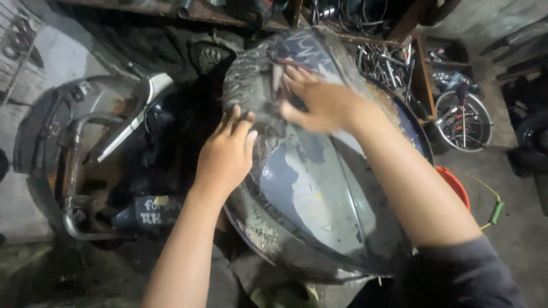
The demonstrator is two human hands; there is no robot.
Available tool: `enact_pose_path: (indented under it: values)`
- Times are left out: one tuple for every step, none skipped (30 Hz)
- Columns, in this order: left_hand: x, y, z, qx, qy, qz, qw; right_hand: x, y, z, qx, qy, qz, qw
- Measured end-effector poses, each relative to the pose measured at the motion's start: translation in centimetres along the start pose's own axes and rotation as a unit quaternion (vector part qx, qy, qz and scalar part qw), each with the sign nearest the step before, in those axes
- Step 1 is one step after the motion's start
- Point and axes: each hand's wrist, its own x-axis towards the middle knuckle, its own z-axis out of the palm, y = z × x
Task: The person sands a curved metal object, likely a motorcycle part, using a sanding block. They rub the surface by hand and use a brush to clean off debris before continuing to sand the surface.
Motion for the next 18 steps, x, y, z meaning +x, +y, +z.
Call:
enact_pose_path:
  values:
    - [-0.3,0.1,-0.1,-0.006,-0.011,-0.010,1.000,-1.9,0.0,1.2,-0.002,0.005,-0.028,1.000]
    - [-0.7,0.2,-0.3,-0.008,-0.015,-0.014,1.000,-4.4,-1.0,2.2,0.000,-0.001,-0.028,1.000]
    - [-0.6,0.2,-0.3,-0.012,-0.023,-0.018,1.000,-6.9,-1.8,2.9,-0.001,0.010,-0.032,0.999]
    - [-0.5,0.3,-0.4,-0.016,-0.031,-0.021,0.999,-9.3,-2.6,3.5,-0.001,0.020,-0.036,0.999]
    - [-0.5,0.3,-0.3,-0.019,-0.035,-0.019,0.999,-11.9,-3.1,5.3,0.001,0.019,-0.031,0.999]
    - [-0.5,0.4,-0.2,-0.021,-0.026,-0.017,0.999,-14.4,-3.6,7.0,-0.022,0.032,-0.026,0.999]
    - [-0.4,0.3,-0.2,-0.023,-0.017,-0.014,0.999,-16.8,-4.1,8.6,-0.045,0.044,-0.022,0.998]
    - [-0.6,0.3,-0.1,-0.026,-0.020,-0.013,0.999,-18.4,-3.9,11.2,-0.044,0.043,-0.019,0.998]
    - [-0.6,0.2,0.0,-0.029,-0.026,-0.019,0.999,-19.8,-3.6,13.7,-0.093,0.102,-0.016,0.990]
    - [-0.5,0.1,0.1,-0.032,-0.032,-0.025,0.999,-21.3,-3.4,16.2,-0.142,0.161,-0.013,0.977]
    - [-0.5,0.1,0.1,-0.032,-0.032,-0.025,0.999,-20.9,-3.4,15.5,-0.142,0.160,-0.012,0.977]
    - [-0.5,0.1,0.1,-0.036,-0.025,-0.024,0.999,-20.5,-3.5,14.7,-0.108,0.149,-0.019,0.983]
    - [-0.6,0.1,0.1,-0.040,-0.019,-0.024,0.999,-20.0,-3.6,14.1,-0.073,0.136,-0.025,0.988]
    - [-0.6,0.2,0.0,-0.040,-0.020,-0.023,0.999,-18.4,-3.2,13.2,-0.073,0.136,-0.024,0.988]
    - [-0.6,0.4,-0.2,-0.040,-0.021,-0.025,0.999,-16.8,-2.8,12.2,-0.070,0.139,-0.032,0.987]
    - [-0.7,0.6,-0.4,-0.039,-0.022,-0.028,0.999,-15.2,-2.4,11.3,-0.066,0.142,-0.040,0.987]
    - [-0.7,0.5,-0.2,-0.037,-0.020,-0.027,0.999,-13.0,-2.2,9.7,-0.067,0.144,-0.042,0.986]
    - [-0.7,0.4,-0.1,-0.032,-0.013,-0.019,0.999,-10.8,-1.9,8.0,-0.073,0.109,-0.035,0.991]
